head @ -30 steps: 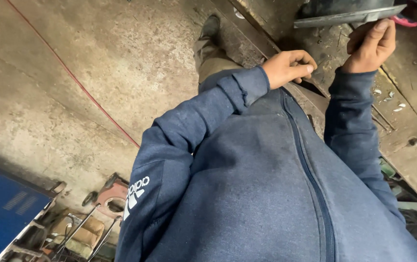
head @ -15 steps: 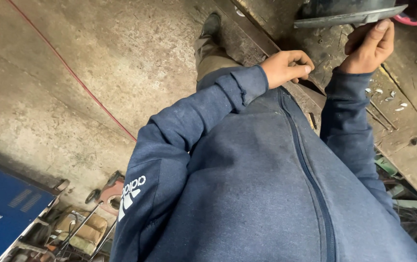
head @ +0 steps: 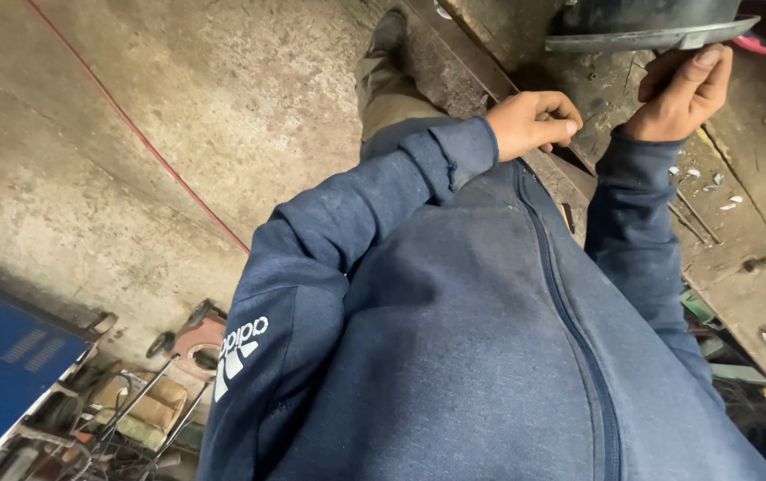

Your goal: The person is repairing a cylindrical electric motor on a wooden workbench. They use a screwdriver to remove screws from the motor's end caps and then use a T-handle wrench to tighten bolts on the central shaft.

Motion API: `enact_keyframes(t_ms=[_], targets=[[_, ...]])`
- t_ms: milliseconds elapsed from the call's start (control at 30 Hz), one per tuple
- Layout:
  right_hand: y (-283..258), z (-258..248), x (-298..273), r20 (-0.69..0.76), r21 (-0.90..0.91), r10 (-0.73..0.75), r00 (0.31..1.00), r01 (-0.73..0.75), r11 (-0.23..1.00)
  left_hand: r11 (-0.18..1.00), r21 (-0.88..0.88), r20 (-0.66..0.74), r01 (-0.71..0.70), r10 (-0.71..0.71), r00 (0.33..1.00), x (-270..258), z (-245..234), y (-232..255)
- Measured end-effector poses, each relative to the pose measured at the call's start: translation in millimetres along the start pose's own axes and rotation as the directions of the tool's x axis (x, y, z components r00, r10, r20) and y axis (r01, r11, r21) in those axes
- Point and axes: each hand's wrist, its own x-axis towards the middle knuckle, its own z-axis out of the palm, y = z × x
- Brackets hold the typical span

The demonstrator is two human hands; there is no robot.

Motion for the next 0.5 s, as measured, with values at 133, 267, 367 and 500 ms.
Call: enact_keyframes(t_ms=[133, 267, 367, 500], targets=[[6.9, -7.2, 4.3, 0.011, -0.042, -0.159, 0.987, 0.159, 0.986, 0.999, 0.031, -0.002, 0.039, -0.039, 0.999, -3.5, 0.4, 5.6], [-2.9, -19.7, 10.0, 0.116, -0.242, -0.323, 0.939, 0.342, 0.908, 0.996, -0.092, -0.004, -0.019, 0.019, 1.0, 10.8, 6.3, -27.5], [-20.5, -28.4, 13.8, 0.245, -0.38, -0.405, 0.881, 0.471, 0.796, 0.985, -0.165, 0.038, -0.053, 0.06, 0.997, 22.6, 13.6, -51.8], [-23.6, -41.9, 14.2, 0.318, -0.449, -0.331, 0.888, 0.449, 0.772, 0.967, -0.234, 0.103, -0.097, 0.124, 0.987, 36.7, 25.1, -75.2]])
